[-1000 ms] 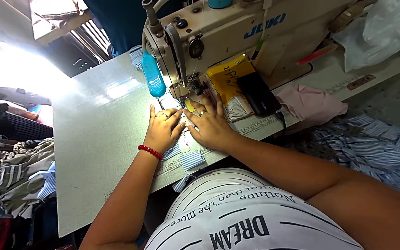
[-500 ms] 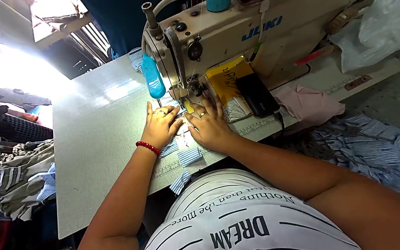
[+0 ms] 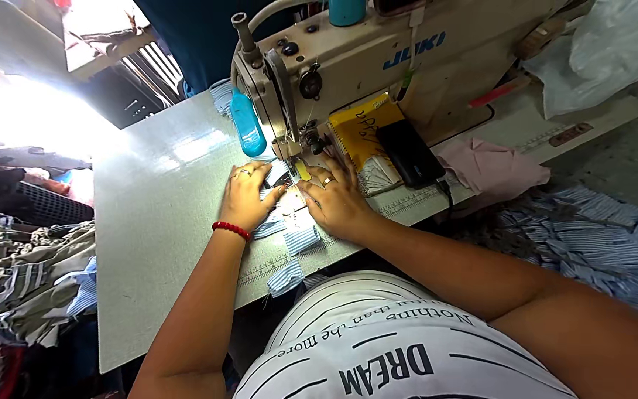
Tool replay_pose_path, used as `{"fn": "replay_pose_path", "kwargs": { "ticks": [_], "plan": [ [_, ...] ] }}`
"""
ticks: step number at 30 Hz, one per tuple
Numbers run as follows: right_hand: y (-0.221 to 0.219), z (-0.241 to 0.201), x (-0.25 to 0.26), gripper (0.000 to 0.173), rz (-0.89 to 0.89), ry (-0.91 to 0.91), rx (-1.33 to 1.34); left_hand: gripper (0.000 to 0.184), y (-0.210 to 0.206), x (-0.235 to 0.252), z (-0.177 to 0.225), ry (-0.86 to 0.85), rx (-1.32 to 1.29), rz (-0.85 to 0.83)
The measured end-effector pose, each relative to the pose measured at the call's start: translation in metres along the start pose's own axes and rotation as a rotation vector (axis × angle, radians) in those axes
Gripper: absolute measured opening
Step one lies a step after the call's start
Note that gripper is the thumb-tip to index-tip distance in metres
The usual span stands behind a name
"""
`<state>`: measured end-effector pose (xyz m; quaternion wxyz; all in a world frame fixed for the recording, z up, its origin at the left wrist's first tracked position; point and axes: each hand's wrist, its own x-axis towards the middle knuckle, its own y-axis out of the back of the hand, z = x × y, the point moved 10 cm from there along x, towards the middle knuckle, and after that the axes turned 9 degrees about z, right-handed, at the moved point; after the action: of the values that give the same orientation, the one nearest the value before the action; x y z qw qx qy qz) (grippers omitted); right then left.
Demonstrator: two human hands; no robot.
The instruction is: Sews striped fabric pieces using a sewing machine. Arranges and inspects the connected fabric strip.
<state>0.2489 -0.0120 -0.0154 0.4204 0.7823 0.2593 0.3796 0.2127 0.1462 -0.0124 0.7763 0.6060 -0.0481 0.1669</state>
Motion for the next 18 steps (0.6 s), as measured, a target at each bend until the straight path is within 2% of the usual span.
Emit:
{"fn": "replay_pose_path", "kwargs": {
  "ticks": [2, 5, 7, 9, 11, 12, 13, 15, 16, 18],
  "plan": [
    [0.003, 0.001, 0.000, 0.041, 0.027, -0.004, 0.037, 0.062, 0.016, -0.017, -0.009, 0.154, 0.055, 0.008],
    [0.010, 0.003, 0.001, 0.038, 0.079, -0.020, 0.081, 0.038, 0.024, -0.040, -0.011, 0.275, -0.048, -0.017],
    [0.013, 0.004, 0.000, 0.036, 0.105, -0.030, 0.102, 0.023, 0.027, -0.048, -0.003, 0.323, -0.260, 0.030],
    [0.015, 0.006, -0.001, 0.036, 0.128, -0.037, 0.126, 0.014, 0.029, -0.055, 0.009, 0.412, -0.619, 0.133],
    [0.022, 0.008, -0.002, 0.036, 0.184, -0.040, 0.151, 0.024, 0.021, -0.058, 0.029, 0.453, -1.030, 0.164],
    [0.026, 0.009, -0.003, 0.035, 0.228, -0.041, 0.171, 0.032, 0.018, -0.057, 0.040, 0.418, -1.105, 0.160],
    [0.031, 0.010, -0.005, 0.034, 0.274, -0.042, 0.194, 0.036, 0.017, -0.056, 0.047, 0.357, -1.060, 0.174],
    [0.039, 0.012, -0.006, 0.036, 0.321, -0.047, 0.216, 0.034, 0.018, -0.054, 0.056, 0.173, -0.648, 0.224],
    [0.040, 0.013, -0.007, 0.037, 0.326, -0.044, 0.212, 0.034, 0.015, -0.053, 0.062, 0.081, -0.449, 0.222],
    [0.034, 0.010, -0.008, 0.038, 0.266, -0.021, 0.177, 0.035, 0.005, -0.053, 0.069, -0.044, -0.218, 0.168]
  ]
}}
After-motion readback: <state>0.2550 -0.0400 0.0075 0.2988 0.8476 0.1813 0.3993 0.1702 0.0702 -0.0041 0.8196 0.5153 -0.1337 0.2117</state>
